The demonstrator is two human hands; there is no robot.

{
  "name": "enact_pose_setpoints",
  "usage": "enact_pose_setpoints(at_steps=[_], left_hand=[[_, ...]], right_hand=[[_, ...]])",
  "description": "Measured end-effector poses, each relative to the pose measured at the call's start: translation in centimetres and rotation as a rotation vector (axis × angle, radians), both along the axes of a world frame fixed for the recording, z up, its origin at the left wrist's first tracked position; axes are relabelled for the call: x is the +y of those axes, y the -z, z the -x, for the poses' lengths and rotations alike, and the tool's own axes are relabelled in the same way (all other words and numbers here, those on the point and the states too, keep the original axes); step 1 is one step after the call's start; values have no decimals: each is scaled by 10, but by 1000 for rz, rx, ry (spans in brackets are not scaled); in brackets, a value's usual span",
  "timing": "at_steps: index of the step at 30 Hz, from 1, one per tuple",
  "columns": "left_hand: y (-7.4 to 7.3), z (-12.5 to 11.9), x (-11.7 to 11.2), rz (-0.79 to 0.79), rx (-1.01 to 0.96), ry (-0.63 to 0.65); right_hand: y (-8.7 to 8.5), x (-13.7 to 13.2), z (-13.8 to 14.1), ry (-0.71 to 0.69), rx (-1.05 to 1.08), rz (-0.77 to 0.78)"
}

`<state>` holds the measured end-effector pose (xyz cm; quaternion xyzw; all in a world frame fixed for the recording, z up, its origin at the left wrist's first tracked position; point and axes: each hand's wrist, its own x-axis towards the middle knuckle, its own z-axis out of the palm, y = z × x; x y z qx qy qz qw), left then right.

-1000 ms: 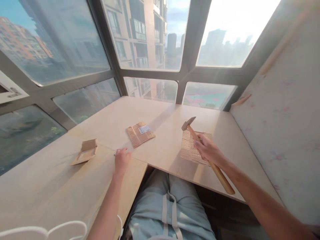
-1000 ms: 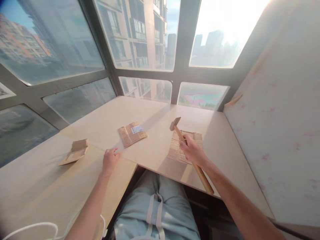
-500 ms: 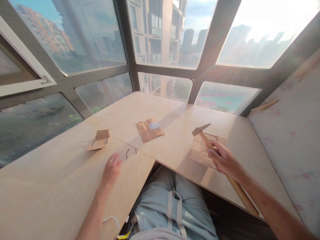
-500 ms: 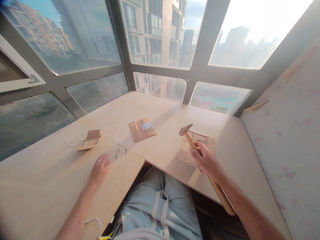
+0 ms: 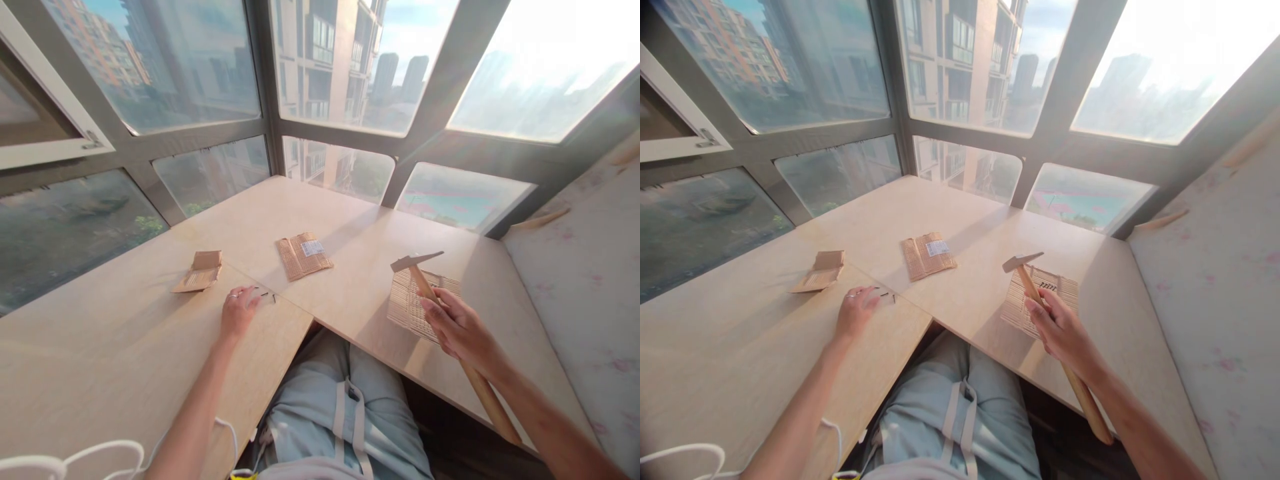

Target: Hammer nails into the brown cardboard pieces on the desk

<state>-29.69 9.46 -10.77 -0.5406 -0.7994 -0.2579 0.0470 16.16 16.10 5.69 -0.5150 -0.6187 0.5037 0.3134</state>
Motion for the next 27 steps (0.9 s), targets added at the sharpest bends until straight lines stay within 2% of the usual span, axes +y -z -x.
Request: enact_pose_setpoints(at_steps=[3,5,10,14,17,20,23,25,27], left_hand=[[-1,10,17,11,-40,-27],[-5,15,25,45,-37,5],[-17,20,32,80,-20,80],[-25,18,31,78,-4,9],[-38,6,35,-29,-77,-65],[-64,-24,49,-224,-121,-1],[-100,-77,68,-371,-183,174],[-121,-120,83,-374,-302,343],[-135,-166,101,-327,-455,526]], right_hand=[[0,-3,-1,9,-13,28],[1,-4,0,20,-18,39],[2,-7,-3,40,-18,39],[0,-11,-13,39,-10,19],[-3,-15,-22,62,0,2],[-6,-16,-29,115,37,-16],[-4,-13,-33,189,101,-16],[0,-10,-34,238,144,-16],[4,-6,-33,269,168,-14]])
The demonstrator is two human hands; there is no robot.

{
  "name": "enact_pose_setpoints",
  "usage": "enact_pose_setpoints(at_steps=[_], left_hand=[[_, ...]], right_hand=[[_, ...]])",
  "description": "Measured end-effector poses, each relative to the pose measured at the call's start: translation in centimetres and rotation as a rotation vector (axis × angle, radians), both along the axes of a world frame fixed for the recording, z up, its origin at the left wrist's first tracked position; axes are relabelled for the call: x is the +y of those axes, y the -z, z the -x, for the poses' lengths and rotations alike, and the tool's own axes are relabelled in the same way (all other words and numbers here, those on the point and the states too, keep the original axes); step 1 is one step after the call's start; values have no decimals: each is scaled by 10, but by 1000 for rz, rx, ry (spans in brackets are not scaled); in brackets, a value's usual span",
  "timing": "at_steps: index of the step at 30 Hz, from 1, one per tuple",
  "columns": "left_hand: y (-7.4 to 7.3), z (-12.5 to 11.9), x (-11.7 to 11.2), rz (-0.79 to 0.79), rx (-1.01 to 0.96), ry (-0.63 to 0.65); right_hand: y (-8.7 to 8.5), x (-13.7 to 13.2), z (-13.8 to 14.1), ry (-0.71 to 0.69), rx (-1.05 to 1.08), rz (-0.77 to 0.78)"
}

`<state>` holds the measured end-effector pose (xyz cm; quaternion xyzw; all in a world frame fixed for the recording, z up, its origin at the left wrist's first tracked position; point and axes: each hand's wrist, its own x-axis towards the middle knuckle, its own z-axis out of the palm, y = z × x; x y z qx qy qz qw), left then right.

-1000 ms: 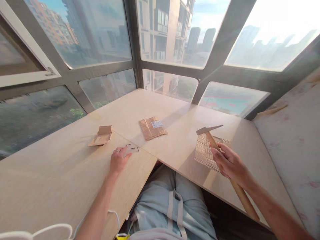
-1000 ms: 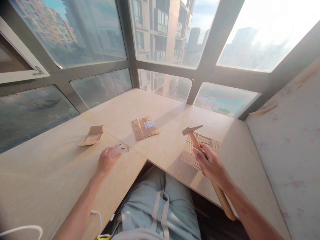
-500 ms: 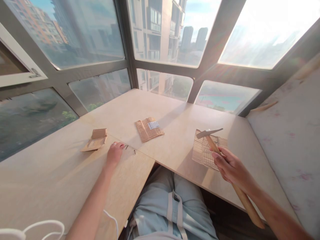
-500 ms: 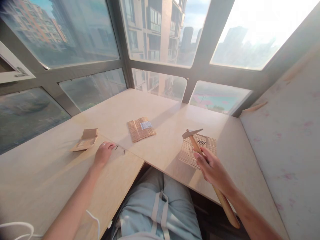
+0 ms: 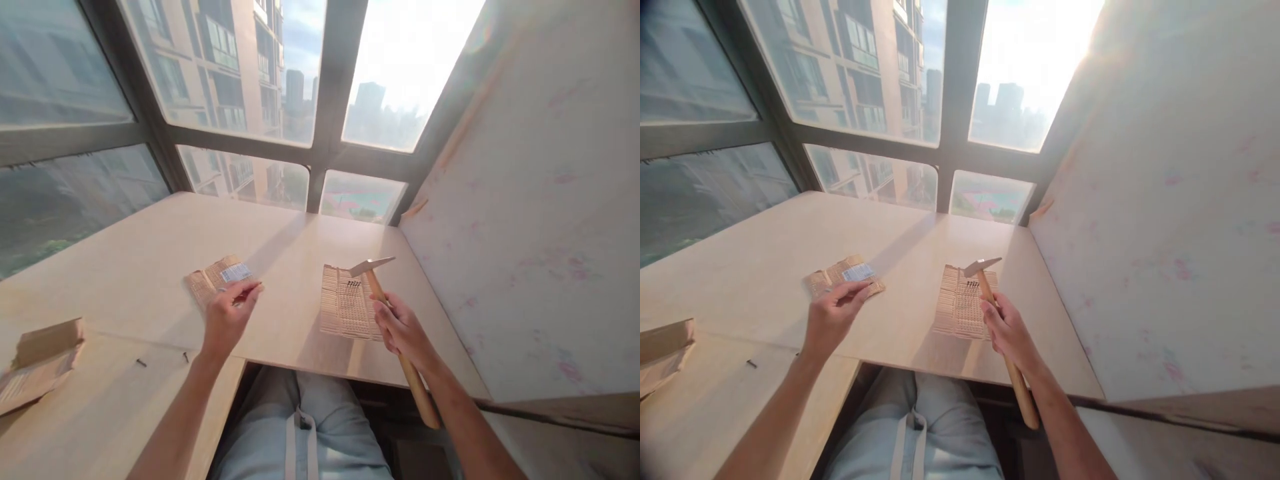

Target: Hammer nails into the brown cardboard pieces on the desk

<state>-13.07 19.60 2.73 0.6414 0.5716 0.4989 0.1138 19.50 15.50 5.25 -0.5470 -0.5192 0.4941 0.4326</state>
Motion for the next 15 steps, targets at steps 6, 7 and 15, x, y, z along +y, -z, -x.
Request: enact_pose_setpoints(at_steps=[6,7,15], left_hand=[[1,-114,63,47,-46,470],[5,-128,73,63,-16,538],[27,-165,112,207,165,604]], right_hand=[[12,12,3,28,-25,34],[14,15,4,27,-38,37],[21,23,-3,73,-33,44]])
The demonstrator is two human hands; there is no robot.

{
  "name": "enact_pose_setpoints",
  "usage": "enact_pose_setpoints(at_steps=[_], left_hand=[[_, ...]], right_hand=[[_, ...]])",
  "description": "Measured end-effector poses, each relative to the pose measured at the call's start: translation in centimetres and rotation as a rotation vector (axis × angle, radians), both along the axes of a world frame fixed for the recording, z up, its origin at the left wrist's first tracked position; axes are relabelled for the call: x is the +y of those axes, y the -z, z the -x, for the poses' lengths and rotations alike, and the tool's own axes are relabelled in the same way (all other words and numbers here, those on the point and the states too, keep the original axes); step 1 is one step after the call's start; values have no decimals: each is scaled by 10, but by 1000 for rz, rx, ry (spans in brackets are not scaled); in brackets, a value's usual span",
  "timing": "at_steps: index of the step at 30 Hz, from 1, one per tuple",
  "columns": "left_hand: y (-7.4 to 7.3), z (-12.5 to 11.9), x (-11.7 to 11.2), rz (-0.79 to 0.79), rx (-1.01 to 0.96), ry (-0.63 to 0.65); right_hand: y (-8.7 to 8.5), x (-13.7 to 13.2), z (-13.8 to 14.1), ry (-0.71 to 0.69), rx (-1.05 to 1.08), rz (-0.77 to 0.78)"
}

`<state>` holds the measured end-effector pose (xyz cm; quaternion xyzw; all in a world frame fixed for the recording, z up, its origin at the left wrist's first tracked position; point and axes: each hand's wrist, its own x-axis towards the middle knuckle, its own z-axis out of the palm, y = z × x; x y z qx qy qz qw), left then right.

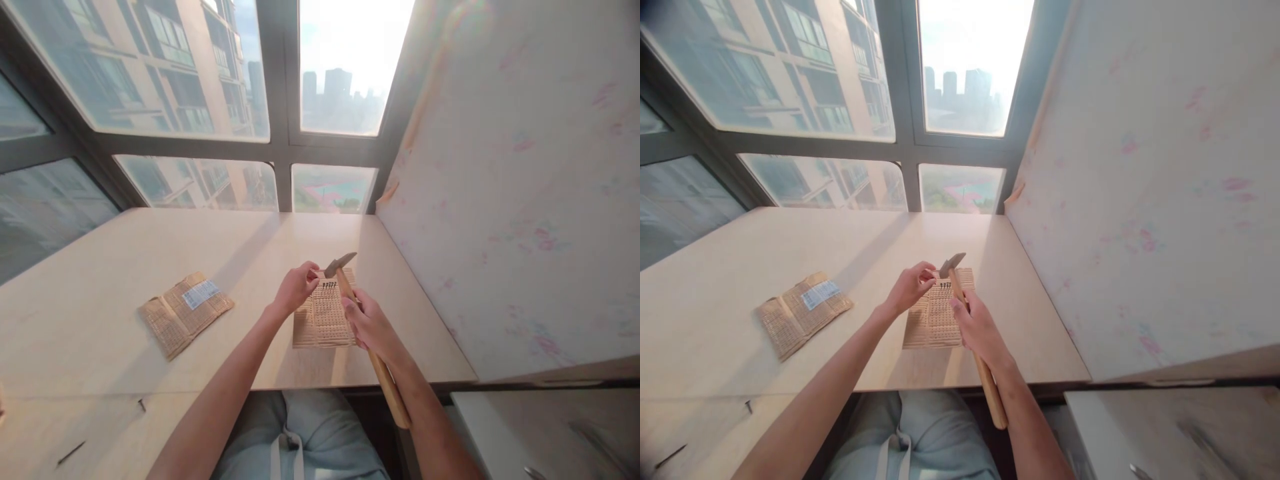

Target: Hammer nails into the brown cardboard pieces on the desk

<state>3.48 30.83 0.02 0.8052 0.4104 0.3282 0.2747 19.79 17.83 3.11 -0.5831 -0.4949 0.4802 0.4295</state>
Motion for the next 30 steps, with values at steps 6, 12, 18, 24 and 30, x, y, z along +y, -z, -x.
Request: enact_pose_setpoints(at_steps=[6,12,18,24,30], left_hand=[[4,-2,9,21,125,27],[6,-5,14,55,156,60],[9,-5,15,65,113,69],[12,-5,16,49,108,87],[12,-5,16,28,126,123]], right_hand=[[4,2,-8,36,2,17],[11,5,-13,53,-15,-4],[15,5,-13,51,-1,-2],[13,4,-11,34,38,17],[11,4,-10,16,28,36]])
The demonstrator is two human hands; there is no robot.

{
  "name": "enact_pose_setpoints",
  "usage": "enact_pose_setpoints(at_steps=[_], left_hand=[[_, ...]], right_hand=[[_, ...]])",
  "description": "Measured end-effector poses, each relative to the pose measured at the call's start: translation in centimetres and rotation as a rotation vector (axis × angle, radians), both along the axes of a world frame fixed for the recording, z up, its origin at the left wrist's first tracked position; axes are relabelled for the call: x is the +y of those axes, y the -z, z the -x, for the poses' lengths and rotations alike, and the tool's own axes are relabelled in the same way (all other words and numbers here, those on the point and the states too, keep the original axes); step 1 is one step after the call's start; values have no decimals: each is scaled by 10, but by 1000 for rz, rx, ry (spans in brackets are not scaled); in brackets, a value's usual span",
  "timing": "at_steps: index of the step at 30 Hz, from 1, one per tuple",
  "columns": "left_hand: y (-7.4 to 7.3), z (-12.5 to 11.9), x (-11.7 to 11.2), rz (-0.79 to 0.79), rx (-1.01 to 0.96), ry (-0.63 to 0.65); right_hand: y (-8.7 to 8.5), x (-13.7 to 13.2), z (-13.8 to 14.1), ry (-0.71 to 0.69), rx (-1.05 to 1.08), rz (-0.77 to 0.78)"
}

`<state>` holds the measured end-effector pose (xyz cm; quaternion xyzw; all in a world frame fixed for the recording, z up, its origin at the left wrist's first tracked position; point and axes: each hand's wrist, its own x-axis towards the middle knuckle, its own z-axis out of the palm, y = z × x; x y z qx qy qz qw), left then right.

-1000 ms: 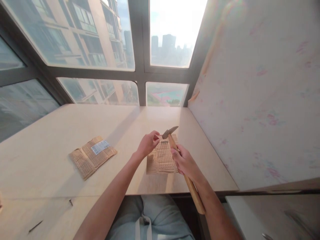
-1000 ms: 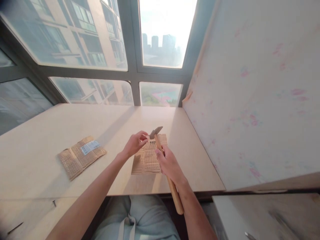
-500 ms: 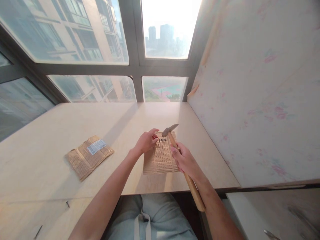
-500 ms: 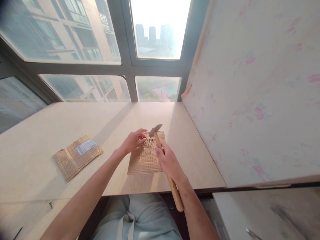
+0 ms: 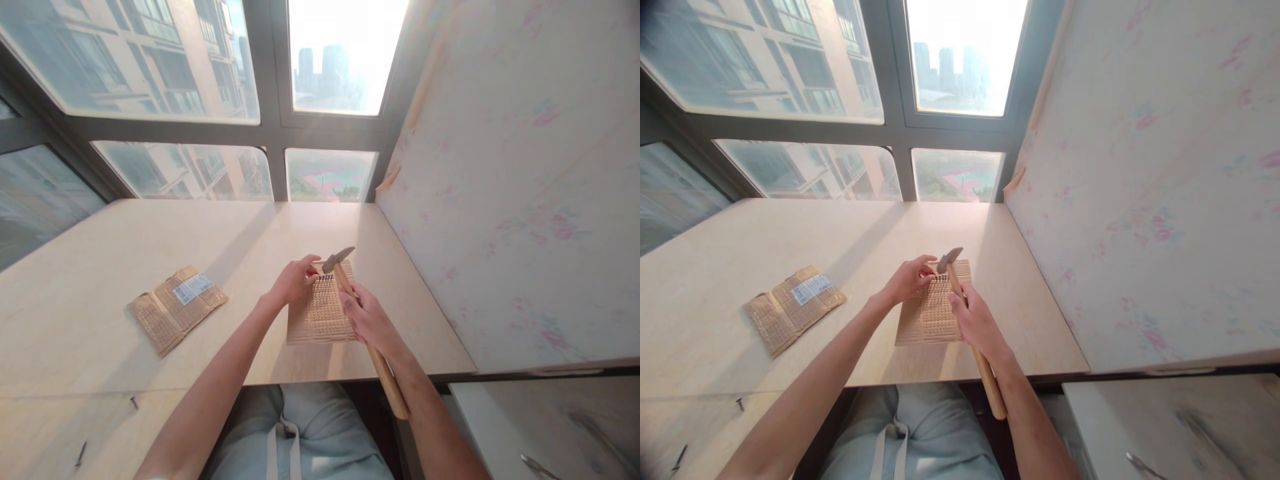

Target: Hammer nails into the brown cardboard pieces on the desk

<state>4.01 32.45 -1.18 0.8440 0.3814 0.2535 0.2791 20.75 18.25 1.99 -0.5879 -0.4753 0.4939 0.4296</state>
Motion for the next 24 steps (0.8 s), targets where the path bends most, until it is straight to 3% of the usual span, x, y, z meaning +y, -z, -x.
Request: enact_pose_setpoints(at_steps=[15,24], left_hand=[[2,0,-7,3,-21,-18],[5,1,-6,-19,17,-75]], right_hand=[[4,6,0,-22,-66,-26],[-2,10,2,-75,-363,-152]])
